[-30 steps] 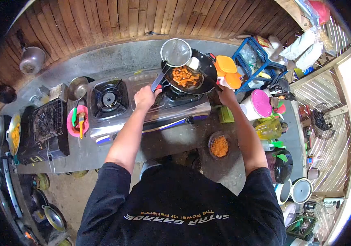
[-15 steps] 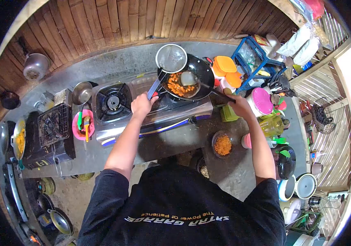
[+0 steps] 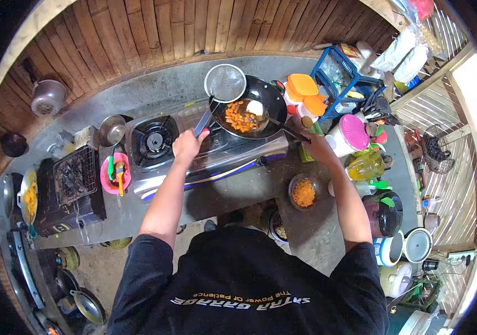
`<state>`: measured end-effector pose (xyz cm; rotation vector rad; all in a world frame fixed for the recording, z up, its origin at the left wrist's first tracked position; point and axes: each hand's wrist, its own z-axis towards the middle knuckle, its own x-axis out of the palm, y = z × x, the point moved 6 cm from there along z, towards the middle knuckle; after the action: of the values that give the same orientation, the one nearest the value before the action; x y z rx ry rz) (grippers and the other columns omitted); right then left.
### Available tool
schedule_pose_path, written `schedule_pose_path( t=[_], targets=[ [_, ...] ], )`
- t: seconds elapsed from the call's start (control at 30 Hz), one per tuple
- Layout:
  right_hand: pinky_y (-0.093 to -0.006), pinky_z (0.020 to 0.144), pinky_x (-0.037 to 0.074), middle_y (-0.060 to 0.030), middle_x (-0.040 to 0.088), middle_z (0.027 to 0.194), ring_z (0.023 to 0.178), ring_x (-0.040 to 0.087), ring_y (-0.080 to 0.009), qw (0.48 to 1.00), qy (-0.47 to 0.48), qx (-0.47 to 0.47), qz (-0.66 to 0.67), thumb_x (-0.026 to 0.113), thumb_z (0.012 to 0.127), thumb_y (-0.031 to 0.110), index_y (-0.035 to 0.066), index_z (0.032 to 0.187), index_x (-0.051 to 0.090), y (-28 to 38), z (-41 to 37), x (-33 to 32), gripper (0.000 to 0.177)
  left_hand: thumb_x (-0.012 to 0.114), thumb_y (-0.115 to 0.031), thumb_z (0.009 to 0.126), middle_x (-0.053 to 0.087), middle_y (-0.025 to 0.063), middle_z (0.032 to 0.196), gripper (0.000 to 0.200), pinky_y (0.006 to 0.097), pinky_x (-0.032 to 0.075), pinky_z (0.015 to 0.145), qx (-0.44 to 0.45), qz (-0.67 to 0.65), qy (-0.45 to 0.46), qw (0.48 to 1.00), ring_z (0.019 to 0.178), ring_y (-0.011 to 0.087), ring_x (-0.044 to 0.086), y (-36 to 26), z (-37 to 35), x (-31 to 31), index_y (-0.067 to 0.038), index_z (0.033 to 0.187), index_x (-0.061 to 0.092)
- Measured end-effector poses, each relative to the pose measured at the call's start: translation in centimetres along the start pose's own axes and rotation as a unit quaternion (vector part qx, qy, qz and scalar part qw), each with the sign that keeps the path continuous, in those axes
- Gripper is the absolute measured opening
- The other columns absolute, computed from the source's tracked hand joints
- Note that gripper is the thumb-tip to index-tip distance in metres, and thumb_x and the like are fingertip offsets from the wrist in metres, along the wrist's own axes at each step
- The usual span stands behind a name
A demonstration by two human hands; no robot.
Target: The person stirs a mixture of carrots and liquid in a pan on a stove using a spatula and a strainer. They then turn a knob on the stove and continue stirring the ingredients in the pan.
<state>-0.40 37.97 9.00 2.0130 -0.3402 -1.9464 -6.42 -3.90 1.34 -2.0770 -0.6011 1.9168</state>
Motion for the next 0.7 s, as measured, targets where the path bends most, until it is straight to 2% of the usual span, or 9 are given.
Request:
schedule_pose_path(
  t=[0.13,0.23,0.43,0.53,0.57,0.67,0.7],
  targets=[
    [-0.0493,0.086,0.050,-0.0236,0.066,0.108,0.101,0.064,-0.0415,0.999,-0.011,0.048,0.006,0.058,0.090,0.016,0.010,0.119,0.062,1.8,-1.5,-2.1,0.030,0.054,-0.072,0.084,0.071,0.0204,0.095,0.067,0.0499,0.053,0.080,0.001,0.011,0.001,1.000,0.094,0.0394,0.068,0.1,0.5,0.3,-0.009,0.101,0.070],
    [-0.0485,0.086,0.050,-0.0237,0.066,0.107,0.099,0.064,-0.0421,0.994,0.004,0.096,-0.042,0.060,0.089,0.017,0.013,0.124,0.059,-0.1,0.2,-1.9,0.035,0.054,-0.072,0.083,0.071,0.0204,0.096,0.067,0.0497,0.053,0.081,-0.010,0.010,0.005,1.000,0.095,0.0390,0.068,-0.1,0.4,0.3,-0.010,0.102,0.071],
    [-0.0478,0.090,0.049,-0.0258,0.066,0.107,0.102,0.062,-0.0436,0.995,-0.083,-0.008,-0.056,0.061,0.087,0.017,0.010,0.126,0.058,-5.0,7.1,2.9,0.040,0.055,-0.074,0.081,0.071,0.0194,0.099,0.068,0.0492,0.052,0.083,-0.031,-0.001,0.007,0.999,0.098,0.0381,0.067,-0.7,0.8,1.0,-0.013,0.106,0.071],
    [-0.0463,0.092,0.047,-0.0259,0.066,0.110,0.106,0.061,-0.0421,0.996,-0.040,-0.055,-0.065,0.061,0.087,0.016,0.007,0.130,0.057,-3.3,9.3,4.2,0.044,0.055,-0.074,0.081,0.071,0.0191,0.100,0.068,0.0486,0.053,0.084,-0.043,0.004,0.013,0.999,0.098,0.0379,0.067,-0.9,0.8,1.3,-0.013,0.107,0.070],
    [-0.0440,0.090,0.049,-0.0267,0.066,0.108,0.102,0.064,-0.0394,0.992,-0.031,-0.076,-0.099,0.062,0.087,0.018,0.008,0.130,0.058,-2.6,9.7,4.2,0.045,0.055,-0.073,0.082,0.071,0.0190,0.101,0.068,0.0484,0.053,0.084,-0.048,0.008,0.016,0.999,0.098,0.0378,0.068,-1.0,0.8,1.4,-0.012,0.108,0.069],
    [-0.0420,0.086,0.051,-0.0252,0.068,0.102,0.097,0.067,-0.0354,0.989,0.006,-0.125,0.079,0.063,0.087,0.022,0.007,0.126,0.062,-5.4,12.8,7.2,0.042,0.055,-0.074,0.081,0.071,0.0191,0.101,0.069,0.0484,0.053,0.084,-0.058,-0.003,0.018,0.998,0.098,0.0380,0.067,-0.9,0.8,1.6,-0.013,0.109,0.070],
    [-0.0403,0.080,0.053,-0.0224,0.069,0.097,0.089,0.069,-0.0339,0.992,0.021,-0.109,0.067,0.065,0.084,0.024,0.009,0.122,0.065,-4.5,12.2,5.9,0.041,0.055,-0.075,0.081,0.071,0.0192,0.101,0.069,0.0484,0.053,0.084,-0.064,0.002,0.021,0.998,0.098,0.0382,0.067,-1.0,0.6,1.6,-0.013,0.109,0.070]
  ],
)
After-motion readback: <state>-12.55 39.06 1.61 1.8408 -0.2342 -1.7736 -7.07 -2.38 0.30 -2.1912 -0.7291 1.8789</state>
